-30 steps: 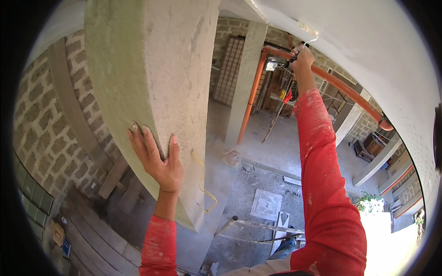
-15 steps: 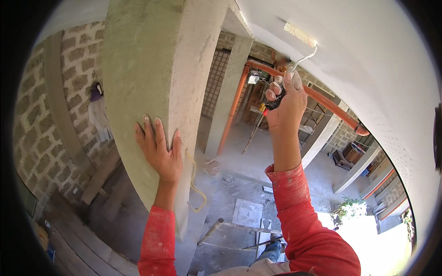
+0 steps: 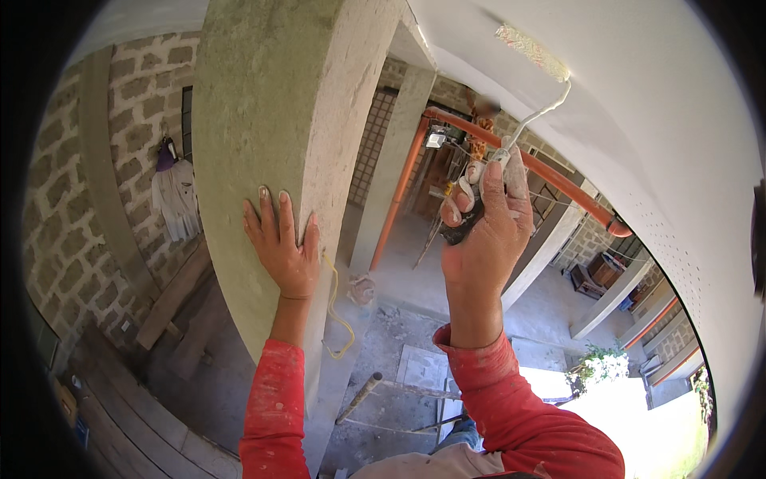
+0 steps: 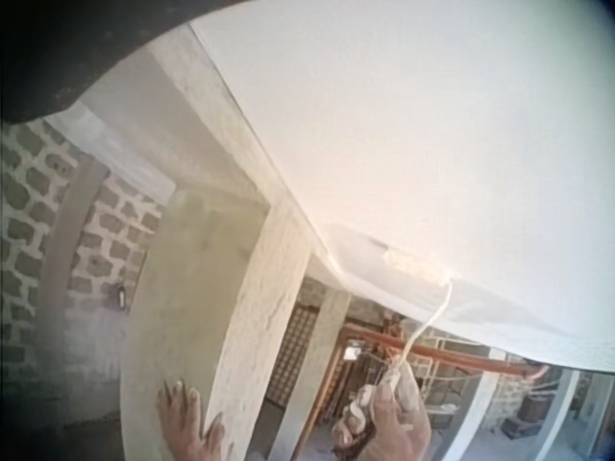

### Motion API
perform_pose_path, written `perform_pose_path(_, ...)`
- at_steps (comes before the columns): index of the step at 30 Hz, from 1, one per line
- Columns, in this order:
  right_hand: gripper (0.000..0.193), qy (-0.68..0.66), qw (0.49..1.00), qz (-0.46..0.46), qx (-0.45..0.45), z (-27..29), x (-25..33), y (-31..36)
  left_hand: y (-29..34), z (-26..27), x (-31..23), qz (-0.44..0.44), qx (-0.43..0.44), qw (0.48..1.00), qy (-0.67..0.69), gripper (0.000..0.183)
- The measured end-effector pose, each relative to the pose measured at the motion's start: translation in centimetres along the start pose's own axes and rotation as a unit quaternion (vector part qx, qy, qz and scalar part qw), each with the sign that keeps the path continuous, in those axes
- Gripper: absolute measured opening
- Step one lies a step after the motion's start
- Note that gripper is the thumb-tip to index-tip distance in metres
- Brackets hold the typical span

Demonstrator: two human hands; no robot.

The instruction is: The person paints a ceiling using a paint roller on an extension pole. They repeatedly roll white paint onto the ceiling surface, occasionally dip the roller into a bucket, and adjust their position on scaffolding to reach different areas.

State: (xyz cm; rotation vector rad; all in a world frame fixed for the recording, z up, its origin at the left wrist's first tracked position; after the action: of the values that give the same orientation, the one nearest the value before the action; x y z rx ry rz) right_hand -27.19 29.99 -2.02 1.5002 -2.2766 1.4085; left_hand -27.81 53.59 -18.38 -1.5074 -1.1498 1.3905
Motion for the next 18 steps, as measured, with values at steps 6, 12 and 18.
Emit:
perform_pose_path(6, 0.016, 0.035, 0.999, 0.009, -0.024, 3.5, -3.4, -6.8, 0.2, 0.1, 0.1, 0.000, 0.004, 1.000, 0.008, 0.068)
perform_pose_path(12, 0.009, 0.039, 0.998, -0.002, -0.051, 8.2, -7.8, -16.7, 0.1, -0.2, -0.1, -0.001, -0.014, 0.999, 0.033, 0.068)
perform_pose_path(18, 0.013, -0.018, 0.997, -0.065, -0.039, 14.2, -13.6, -28.5, 0.4, -0.5, 0.2, 0.007, -0.002, 0.999, 0.044, 0.071)
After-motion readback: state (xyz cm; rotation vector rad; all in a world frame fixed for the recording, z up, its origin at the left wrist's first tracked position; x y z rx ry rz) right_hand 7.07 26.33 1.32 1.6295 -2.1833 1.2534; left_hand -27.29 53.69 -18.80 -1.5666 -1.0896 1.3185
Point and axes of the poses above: each hand's wrist, its own y-axis away from the middle knuckle, its own z-axis out of the back of the hand, x = y × z, the point moved 7 cm from there along -y, towards the middle knuckle, and after that the axes turned 4 degrees about -x, right-handed, at the moved point
